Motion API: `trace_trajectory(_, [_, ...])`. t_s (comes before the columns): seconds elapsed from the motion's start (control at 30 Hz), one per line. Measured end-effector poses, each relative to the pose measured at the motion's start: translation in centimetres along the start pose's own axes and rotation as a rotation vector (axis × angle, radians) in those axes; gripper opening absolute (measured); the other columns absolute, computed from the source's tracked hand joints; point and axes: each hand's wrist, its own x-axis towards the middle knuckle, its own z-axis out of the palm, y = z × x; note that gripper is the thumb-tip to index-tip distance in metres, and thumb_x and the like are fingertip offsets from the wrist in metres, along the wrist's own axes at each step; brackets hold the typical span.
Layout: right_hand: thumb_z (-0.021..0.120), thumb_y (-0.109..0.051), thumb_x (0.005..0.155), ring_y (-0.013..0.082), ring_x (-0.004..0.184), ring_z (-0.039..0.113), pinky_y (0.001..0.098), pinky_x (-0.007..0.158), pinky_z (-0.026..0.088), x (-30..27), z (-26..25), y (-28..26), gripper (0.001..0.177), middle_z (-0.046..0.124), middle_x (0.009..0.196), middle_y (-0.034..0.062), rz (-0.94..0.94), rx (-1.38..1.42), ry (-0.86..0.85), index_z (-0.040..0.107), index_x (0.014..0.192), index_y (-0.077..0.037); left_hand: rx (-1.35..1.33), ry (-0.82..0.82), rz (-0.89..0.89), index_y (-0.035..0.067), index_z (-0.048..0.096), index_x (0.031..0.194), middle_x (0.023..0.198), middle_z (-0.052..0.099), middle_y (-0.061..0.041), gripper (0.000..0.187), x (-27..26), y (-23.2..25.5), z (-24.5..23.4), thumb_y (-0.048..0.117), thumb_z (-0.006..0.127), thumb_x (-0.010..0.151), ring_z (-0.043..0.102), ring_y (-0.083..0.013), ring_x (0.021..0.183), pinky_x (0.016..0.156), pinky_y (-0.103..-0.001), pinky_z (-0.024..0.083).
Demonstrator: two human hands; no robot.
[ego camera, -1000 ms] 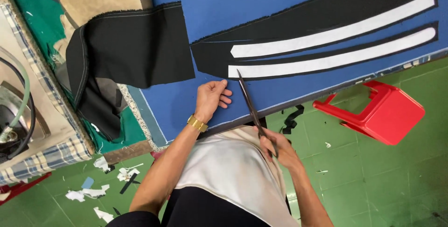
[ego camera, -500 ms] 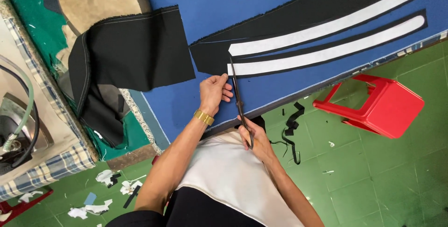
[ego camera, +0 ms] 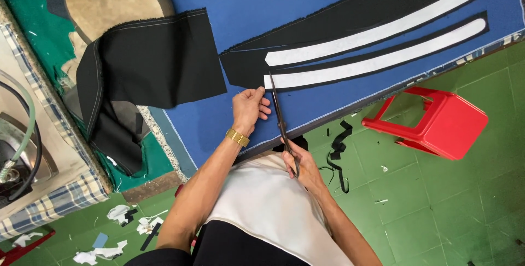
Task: The person uses shears to cut a long strip of white fabric placed on top of a black fabric piece on a blue worktable. After cutting, the person picks up the black fabric, smooths it out, and irons it with a steam iron.
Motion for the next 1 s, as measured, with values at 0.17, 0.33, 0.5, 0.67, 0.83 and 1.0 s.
trace_trajectory(0.17, [0.063, -0.021, 0.099, 0.0143, 0.039, 0.055, 0.0226, 0.038, 0.044, 1.2, 0.2, 0.5, 0.05, 0.058, 0.06, 0.0101, 0.006, -0.007, 0.001, 0.056, 0.142, 0.002, -0.007, -0.003, 0.003, -0.004, 0.064, 0.086, 0.067, 0.072, -0.019, 0.024, 0.1, -0.2, -0.1, 0.016, 0.066, 0.097, 0.069, -0.0209, 0.044, 0.031, -0.024, 0.056])
trace_trajectory(0.33, [0.064, -0.021, 0.099, 0.0162, 0.037, 0.057, 0.0229, 0.035, 0.046, 1.8, 1.7, -0.5, 0.048, 0.059, 0.059, 0.0115, 0.02, 0.017, 0.012, 0.057, 0.14, 0.003, -0.02, -0.011, -0.013, -0.005, 0.065, 0.087, 0.068, 0.072, -0.02, 0.023, 0.1, -0.2, -0.1, 0.016, 0.066, 0.097, 0.069, -0.0213, 0.044, 0.032, -0.024, 0.056])
trace_trajectory(0.5, [0.063, -0.022, 0.1, 0.0152, 0.041, 0.058, 0.0237, 0.038, 0.047, 1.5, 4.5, -2.1, 0.05, 0.059, 0.062, 0.0105, 0.02, 0.025, 0.079, 0.055, 0.138, 0.009, -0.049, -0.004, -0.031, -0.006, 0.065, 0.089, 0.066, 0.071, -0.018, 0.023, 0.5, -0.4, -0.4, 0.016, 0.066, 0.097, 0.068, -0.0203, 0.043, 0.033, -0.024, 0.057])
trace_trajectory(0.67, [0.063, -0.024, 0.101, 0.016, 0.038, 0.057, 0.0232, 0.035, 0.046, 1.8, 4.6, -0.6, 0.05, 0.057, 0.06, 0.0096, 0.066, 0.047, 0.106, 0.055, 0.14, 0.006, -0.051, -0.002, -0.053, -0.005, 0.066, 0.09, 0.064, 0.069, -0.016, 0.022, 0.4, -0.2, -0.4, 0.017, 0.066, 0.096, 0.067, -0.0187, 0.042, 0.032, -0.024, 0.057])
trace_trajectory(0.83, [0.071, -0.018, 0.097, 0.0189, 0.032, 0.054, 0.0242, 0.03, 0.044, 2.2, 4.1, 1.2, 0.046, 0.056, 0.054, 0.012, 0.072, 0.037, 0.142, 0.061, 0.137, 0.003, -0.043, 0.005, -0.054, -0.004, 0.067, 0.088, 0.063, 0.069, -0.016, 0.022, 0.8, -0.6, -0.4, 0.017, 0.066, 0.096, 0.066, -0.0181, 0.04, 0.032, -0.024, 0.056])
trace_trajectory(1.0, [0.071, -0.019, 0.097, 0.0154, 0.033, 0.052, 0.0233, 0.029, 0.041, 2.0, 3.8, 1.3, 0.044, 0.053, 0.053, 0.0092, 0.123, 0.073, 0.141, 0.063, 0.133, 0.004, -0.072, 0.011, -0.062, -0.002, 0.065, 0.085, 0.062, 0.068, -0.016, 0.018, 1.3, -1.0, -0.5, 0.014, 0.066, 0.094, 0.065, -0.0195, 0.039, 0.031, -0.026, 0.056])
